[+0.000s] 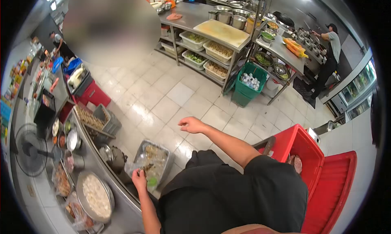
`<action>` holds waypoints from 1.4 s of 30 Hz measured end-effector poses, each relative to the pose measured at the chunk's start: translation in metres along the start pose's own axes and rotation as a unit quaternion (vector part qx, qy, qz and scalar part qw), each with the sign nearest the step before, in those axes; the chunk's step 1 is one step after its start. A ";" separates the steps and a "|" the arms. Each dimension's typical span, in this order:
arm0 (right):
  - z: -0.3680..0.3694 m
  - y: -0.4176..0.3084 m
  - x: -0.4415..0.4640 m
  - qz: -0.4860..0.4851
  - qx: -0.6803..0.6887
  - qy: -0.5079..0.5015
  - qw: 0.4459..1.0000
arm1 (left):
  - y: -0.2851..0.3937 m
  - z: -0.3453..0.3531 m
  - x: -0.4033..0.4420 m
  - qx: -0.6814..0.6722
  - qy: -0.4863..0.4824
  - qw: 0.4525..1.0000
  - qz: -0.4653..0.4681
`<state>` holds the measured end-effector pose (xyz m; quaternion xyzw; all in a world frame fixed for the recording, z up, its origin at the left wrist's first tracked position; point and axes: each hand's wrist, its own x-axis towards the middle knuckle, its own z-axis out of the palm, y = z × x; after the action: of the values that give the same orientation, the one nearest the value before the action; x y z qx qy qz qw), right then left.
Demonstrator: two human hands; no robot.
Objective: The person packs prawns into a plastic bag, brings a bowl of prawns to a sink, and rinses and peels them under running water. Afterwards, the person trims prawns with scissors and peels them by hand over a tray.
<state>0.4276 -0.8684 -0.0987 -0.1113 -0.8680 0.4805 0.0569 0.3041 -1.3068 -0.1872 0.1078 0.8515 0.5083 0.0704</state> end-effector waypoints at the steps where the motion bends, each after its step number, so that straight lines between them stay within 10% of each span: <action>1: -0.018 0.024 0.000 0.055 0.057 0.019 0.997 | 0.008 0.009 0.004 -0.047 -0.010 0.998 -0.040; 9: -0.164 0.122 -0.012 0.192 0.163 0.239 0.938 | 0.012 0.088 0.073 -0.100 0.023 0.989 -0.108; 18: -0.307 0.096 0.050 0.083 0.292 0.403 0.863 | 0.015 0.185 0.180 -0.039 -0.014 0.994 -0.099; 29: -0.495 0.091 0.114 0.080 0.189 0.529 0.823 | 0.097 0.274 0.320 -0.207 -0.003 0.957 -0.204; 42: -0.769 0.126 0.134 0.070 0.116 0.658 0.740 | 0.172 0.346 0.399 -0.092 -0.042 0.979 -0.174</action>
<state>0.4736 -0.1390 0.2025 -0.4528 -0.5415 0.3875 0.5930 0.0168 -0.8313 -0.2036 -0.0279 0.8029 0.5598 0.2030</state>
